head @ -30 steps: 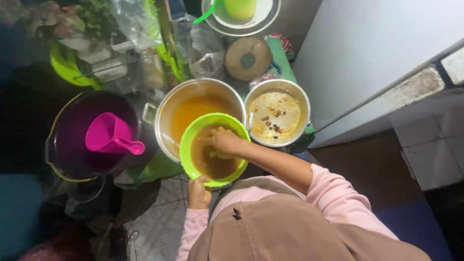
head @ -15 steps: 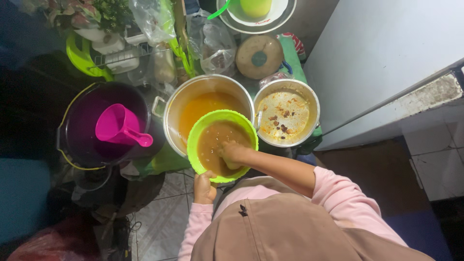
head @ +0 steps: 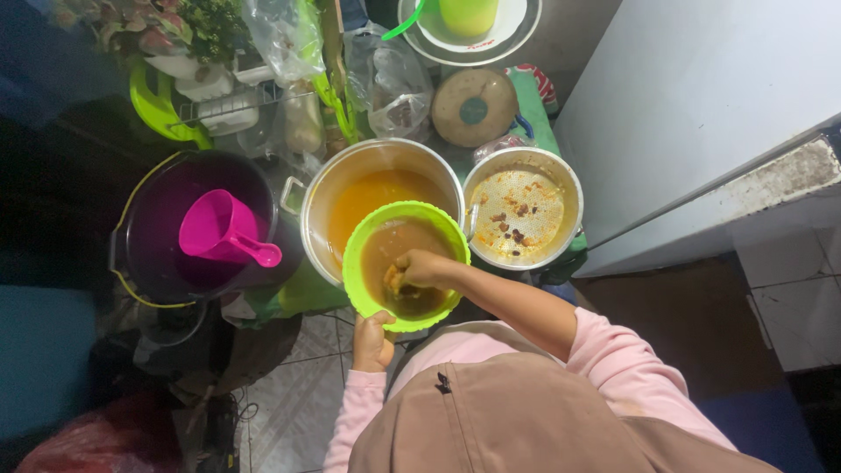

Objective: The person repeatedly washes small brown food items by hand in a green bowl of water, then transfers them into a metal strainer. The process is repeated multiple times with the same batch of items.

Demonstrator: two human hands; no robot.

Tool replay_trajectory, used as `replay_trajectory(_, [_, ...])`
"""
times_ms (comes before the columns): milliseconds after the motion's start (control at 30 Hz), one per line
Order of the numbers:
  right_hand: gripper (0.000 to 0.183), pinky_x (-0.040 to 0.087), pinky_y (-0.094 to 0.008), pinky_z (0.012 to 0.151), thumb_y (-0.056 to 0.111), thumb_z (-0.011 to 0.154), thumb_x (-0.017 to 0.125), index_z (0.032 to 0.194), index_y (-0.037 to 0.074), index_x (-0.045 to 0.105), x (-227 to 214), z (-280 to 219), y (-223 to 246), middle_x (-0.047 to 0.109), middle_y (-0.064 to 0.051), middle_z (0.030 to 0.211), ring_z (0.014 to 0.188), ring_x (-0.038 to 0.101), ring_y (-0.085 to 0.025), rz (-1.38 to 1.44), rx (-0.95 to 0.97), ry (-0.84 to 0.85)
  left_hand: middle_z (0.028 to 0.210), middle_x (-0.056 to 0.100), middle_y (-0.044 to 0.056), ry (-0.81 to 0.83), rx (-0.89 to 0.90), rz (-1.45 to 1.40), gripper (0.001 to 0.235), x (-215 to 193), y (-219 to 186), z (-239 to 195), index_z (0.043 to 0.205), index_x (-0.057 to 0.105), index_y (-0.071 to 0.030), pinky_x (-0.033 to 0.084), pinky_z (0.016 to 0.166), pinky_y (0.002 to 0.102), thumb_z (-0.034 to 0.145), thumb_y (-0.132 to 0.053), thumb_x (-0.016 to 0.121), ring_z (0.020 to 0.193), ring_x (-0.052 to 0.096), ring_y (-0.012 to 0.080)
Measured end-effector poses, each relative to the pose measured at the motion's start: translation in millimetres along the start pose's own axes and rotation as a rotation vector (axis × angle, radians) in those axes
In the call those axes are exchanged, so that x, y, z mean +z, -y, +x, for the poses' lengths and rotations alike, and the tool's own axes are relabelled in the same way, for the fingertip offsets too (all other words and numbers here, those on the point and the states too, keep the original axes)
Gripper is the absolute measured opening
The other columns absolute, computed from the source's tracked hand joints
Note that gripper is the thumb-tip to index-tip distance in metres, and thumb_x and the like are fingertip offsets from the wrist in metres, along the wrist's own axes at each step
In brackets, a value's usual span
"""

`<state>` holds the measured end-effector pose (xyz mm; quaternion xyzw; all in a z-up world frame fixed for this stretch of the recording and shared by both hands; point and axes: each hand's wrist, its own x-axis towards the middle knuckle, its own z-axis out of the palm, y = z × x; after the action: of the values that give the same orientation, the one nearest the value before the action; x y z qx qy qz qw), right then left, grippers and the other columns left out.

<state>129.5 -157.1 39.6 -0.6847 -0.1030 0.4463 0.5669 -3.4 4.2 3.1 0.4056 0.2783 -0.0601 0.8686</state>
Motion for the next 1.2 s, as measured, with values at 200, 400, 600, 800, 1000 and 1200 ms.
replay_trajectory(200, [0.028,0.060,-0.037,0.078,0.016,0.098,0.062,0.124,0.004,0.064,-13.5,14.3,-11.9,0.072,-0.005,0.107,0.095,0.069,-0.019,0.471,0.182,0.130,0.119,0.062,0.008,-0.007,0.011,0.066,0.068,17.1,-15.2,-13.8,0.136,0.051,-0.009,0.056,0.078,0.038,0.072,0.014,0.053,0.099,0.064,0.0252])
replay_trajectory(400, [0.029,0.059,-0.034,0.079,0.028,0.100,0.062,0.122,0.008,0.066,-10.4,13.6,-5.6,0.071,-0.003,0.107,0.098,0.068,-0.015,0.388,0.232,0.001,0.127,0.060,0.009,0.001,0.141,0.243,0.073,24.3,-48.6,-19.6,0.140,0.042,-0.011,0.054,0.090,0.032,0.072,0.013,0.053,0.110,0.062,0.0214])
replay_trajectory(600, [0.029,0.049,-0.035,0.069,0.023,0.093,0.075,0.113,0.004,0.071,-7.2,-0.1,0.9,0.068,-0.007,0.093,0.082,0.059,-0.023,0.146,0.102,0.015,0.111,0.066,0.009,-0.046,0.368,0.580,0.045,0.6,-56.8,18.0,0.122,0.057,0.000,0.053,0.085,0.029,0.079,0.008,0.061,0.098,0.064,0.0174])
replay_trajectory(800, [0.033,0.052,-0.031,0.081,0.017,0.072,0.083,0.101,0.005,0.075,1.2,-17.2,9.8,0.073,-0.005,0.092,0.087,0.067,-0.016,-0.233,0.027,-0.021,0.097,0.067,0.010,0.008,0.437,0.726,0.025,-2.8,-83.0,91.5,0.109,0.063,0.006,0.050,0.076,0.031,0.087,-0.001,0.073,0.086,0.062,0.0188])
replay_trajectory(1000, [0.023,0.057,-0.033,0.079,0.007,0.077,0.077,0.099,0.006,0.072,1.1,-9.8,6.6,0.071,-0.002,0.091,0.086,0.069,-0.015,0.047,0.056,0.031,0.111,0.077,0.011,0.193,0.333,1.064,0.042,32.9,-105.0,124.2,0.130,0.066,-0.004,0.053,0.089,0.028,0.088,-0.004,0.068,0.101,0.072,0.0186])
replay_trajectory(1200, [0.021,0.052,-0.028,0.080,0.003,0.082,0.073,0.103,0.004,0.072,-5.7,-1.9,-8.6,0.072,-0.002,0.093,0.087,0.065,-0.012,-0.028,0.098,-0.056,0.109,0.076,0.012,0.190,0.418,1.106,0.038,40.5,-108.9,109.6,0.128,0.065,-0.004,0.052,0.090,0.030,0.089,-0.004,0.066,0.101,0.072,0.0192])
